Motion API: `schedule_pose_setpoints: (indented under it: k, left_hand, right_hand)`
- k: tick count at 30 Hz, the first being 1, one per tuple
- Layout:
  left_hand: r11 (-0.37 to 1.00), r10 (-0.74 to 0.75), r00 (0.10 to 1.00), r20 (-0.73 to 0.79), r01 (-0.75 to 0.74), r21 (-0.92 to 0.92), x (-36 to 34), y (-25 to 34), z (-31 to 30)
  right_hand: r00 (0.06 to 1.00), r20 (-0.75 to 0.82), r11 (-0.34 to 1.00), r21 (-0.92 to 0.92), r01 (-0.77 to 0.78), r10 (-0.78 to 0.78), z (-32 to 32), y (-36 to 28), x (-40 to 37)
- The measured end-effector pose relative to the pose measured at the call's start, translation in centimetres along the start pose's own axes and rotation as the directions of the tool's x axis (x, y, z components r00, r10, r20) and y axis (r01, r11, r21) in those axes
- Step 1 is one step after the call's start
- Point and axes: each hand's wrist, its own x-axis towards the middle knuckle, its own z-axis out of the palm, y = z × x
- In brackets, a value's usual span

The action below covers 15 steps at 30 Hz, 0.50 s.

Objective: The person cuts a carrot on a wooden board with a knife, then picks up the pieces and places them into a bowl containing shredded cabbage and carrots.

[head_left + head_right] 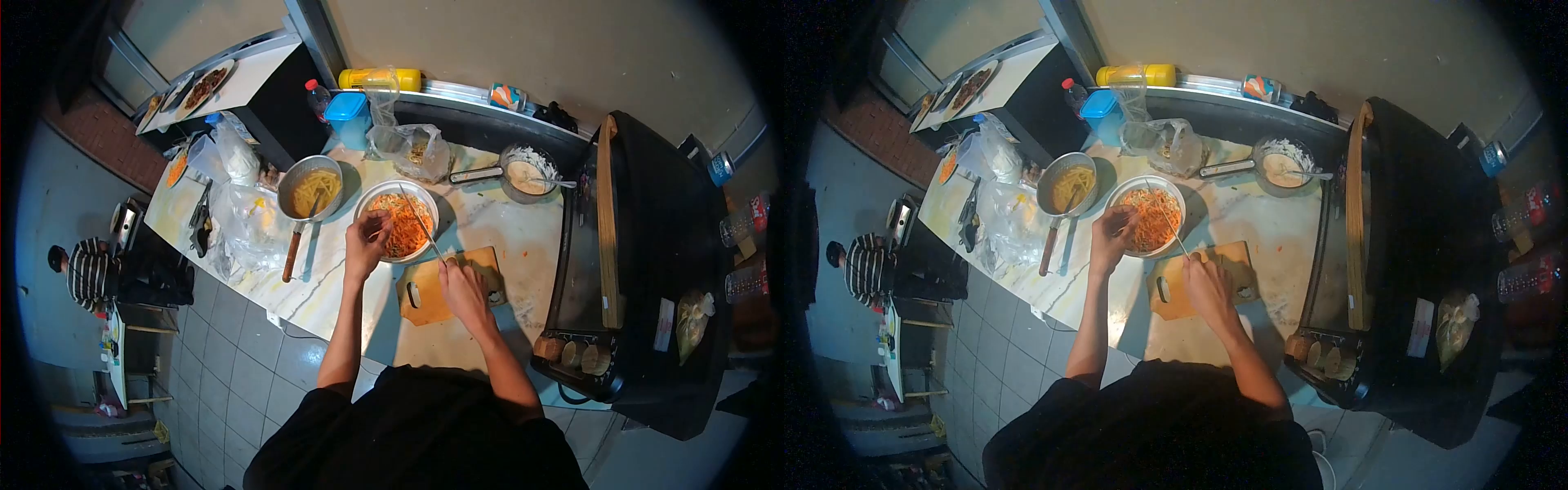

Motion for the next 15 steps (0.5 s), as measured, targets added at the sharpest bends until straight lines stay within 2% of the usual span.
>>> schedule_pose_setpoints:
  k: [1, 2, 4, 7, 11, 13, 14, 15]
  left_hand:
    - [1.0, 0.0, 1.0, 0.005, 0.0, 0.002, 0.0, -0.1, -0.2]
    - [1.0, 0.026, 1.0, -0.001, -0.026, -0.001, 0.0, -0.2, -0.2]
    - [0.999, 0.052, 0.999, -0.001, -0.052, -0.01, 0.0, 0.0, 0.1]
    - [0.999, -0.004, 0.999, -0.037, 0.002, -0.05, -0.5, 0.5, 0.9]
    - [0.996, 0.0, 1.0, 0.021, 0.001, -0.085, -2.1, 0.8, 2.6]
    - [0.993, 0.004, 0.997, 0.081, 0.005, -0.115, -2.9, 0.7, 3.6]
    - [0.986, 0.02, 0.992, 0.128, 0.001, -0.166, -3.2, -0.5, 4.2]
    - [0.982, 0.091, 0.983, 0.162, -0.061, -0.18, -3.8, -0.6, 4.7]
  right_hand:
    - [0.997, -0.052, 0.998, -0.03, 0.059, -0.061, 0.2, 0.4, -0.1]
    - [0.997, -0.055, 0.998, -0.028, 0.053, -0.055, 0.4, 0.6, -0.2]
    - [0.999, -0.043, 0.998, 0.065, -0.02, 0.023, -0.5, 0.5, -0.2]
    - [0.997, 0.011, 0.984, 0.156, -0.082, 0.082, -0.1, 1.4, -0.6]
    - [0.997, -0.009, 0.953, 0.293, -0.073, 0.079, 0.2, 2.7, -1.6]
    - [0.988, 0.044, 0.858, 0.49, -0.152, 0.149, 0.2, 3.7, -2.1]
    - [0.987, 0.043, 0.858, 0.489, -0.156, 0.155, -0.1, 4.3, -2.5]
    - [0.973, 0.101, 0.84, 0.491, -0.23, 0.207, -0.6, 4.8, -3.2]
